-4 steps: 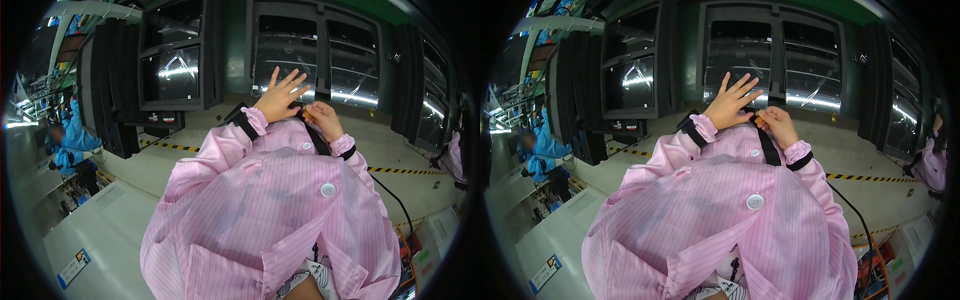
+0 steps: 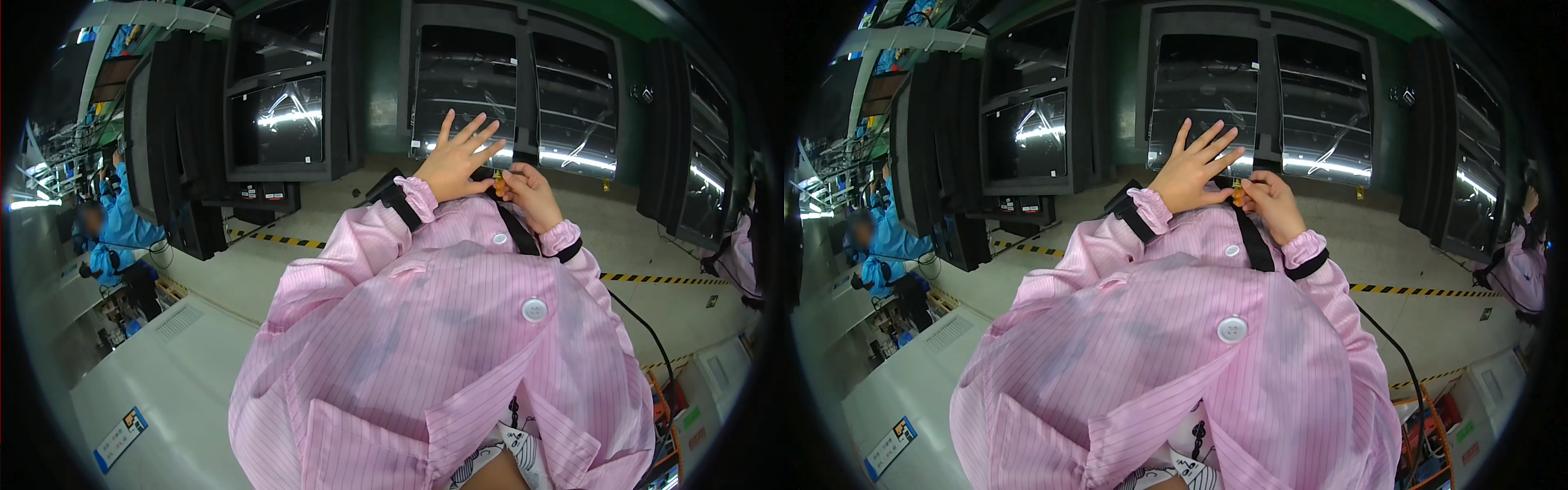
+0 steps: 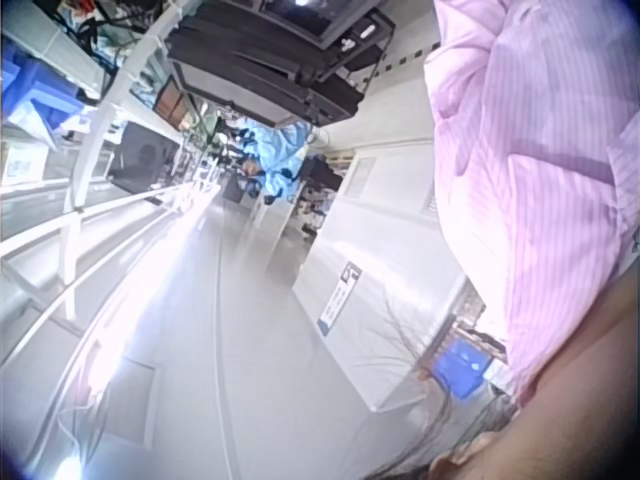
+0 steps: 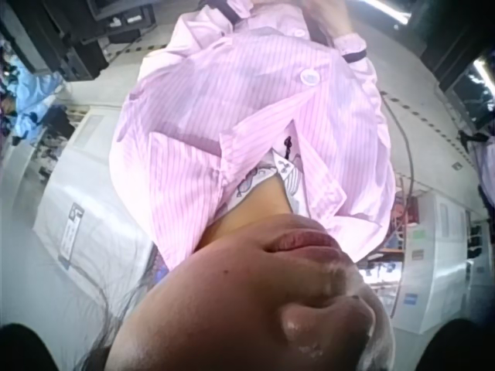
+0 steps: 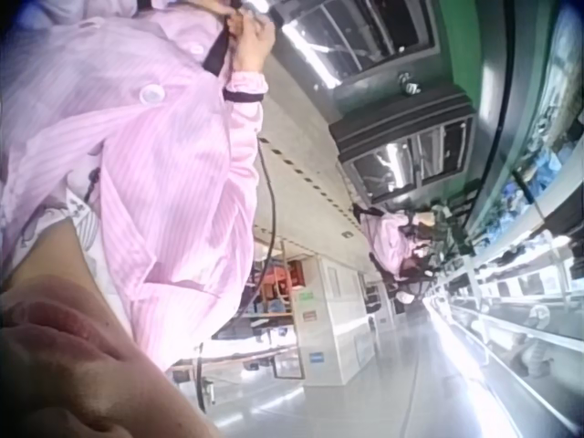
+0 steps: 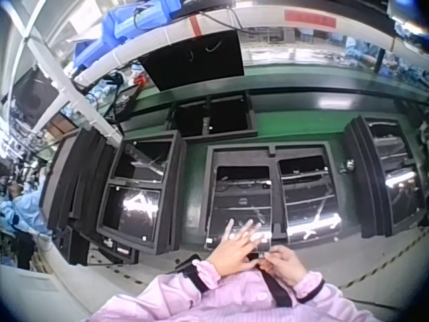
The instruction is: Testing the functionality of tablet screens and internal software by navigating menus and observing visual outputs on an assembly line.
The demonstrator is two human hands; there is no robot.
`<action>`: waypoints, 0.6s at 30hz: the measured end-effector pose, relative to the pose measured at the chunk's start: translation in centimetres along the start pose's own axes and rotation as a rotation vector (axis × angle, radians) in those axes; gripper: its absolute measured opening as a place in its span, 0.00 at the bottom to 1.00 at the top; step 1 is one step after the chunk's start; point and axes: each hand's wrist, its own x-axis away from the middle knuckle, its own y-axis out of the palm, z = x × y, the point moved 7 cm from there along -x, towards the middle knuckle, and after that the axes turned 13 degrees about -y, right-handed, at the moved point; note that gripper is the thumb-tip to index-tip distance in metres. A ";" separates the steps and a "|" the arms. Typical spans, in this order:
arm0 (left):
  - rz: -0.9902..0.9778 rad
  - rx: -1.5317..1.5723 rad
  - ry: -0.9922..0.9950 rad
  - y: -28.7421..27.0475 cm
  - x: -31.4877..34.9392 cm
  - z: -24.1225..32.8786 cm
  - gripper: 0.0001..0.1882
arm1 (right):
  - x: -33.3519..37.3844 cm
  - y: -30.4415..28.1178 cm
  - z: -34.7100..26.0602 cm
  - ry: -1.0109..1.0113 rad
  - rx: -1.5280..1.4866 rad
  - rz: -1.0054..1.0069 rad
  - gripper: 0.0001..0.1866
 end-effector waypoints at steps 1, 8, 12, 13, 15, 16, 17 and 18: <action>0.042 -0.014 0.009 0.0 0.0 0.0 0.32 | 0.2 -0.2 -1.1 -0.073 0.103 0.013 0.09; 0.127 -0.203 0.092 2.0 0.0 0.1 0.29 | -0.1 -1.2 -1.0 -0.269 0.329 -0.013 0.11; 0.138 -0.189 0.095 1.7 0.1 0.1 0.29 | 0.5 -0.5 -2.2 -0.370 0.483 0.020 0.10; 0.124 -0.188 0.098 1.7 0.1 0.0 0.30 | 0.4 -0.2 -2.8 -0.411 0.588 0.016 0.10; 0.128 -0.165 0.089 1.7 0.1 0.1 0.30 | 0.3 0.2 -3.4 -0.454 0.690 0.009 0.10; 0.133 -0.140 0.080 1.6 0.2 0.1 0.30 | 0.6 0.6 -4.1 -0.550 0.820 0.004 0.10; 0.130 -0.140 0.080 1.5 0.3 0.2 0.30 | 0.9 1.0 -4.6 -0.645 0.951 -0.001 0.10; 0.133 -0.078 0.059 1.2 0.3 0.1 0.29 | 0.9 0.9 -4.6 -0.642 0.950 0.000 0.10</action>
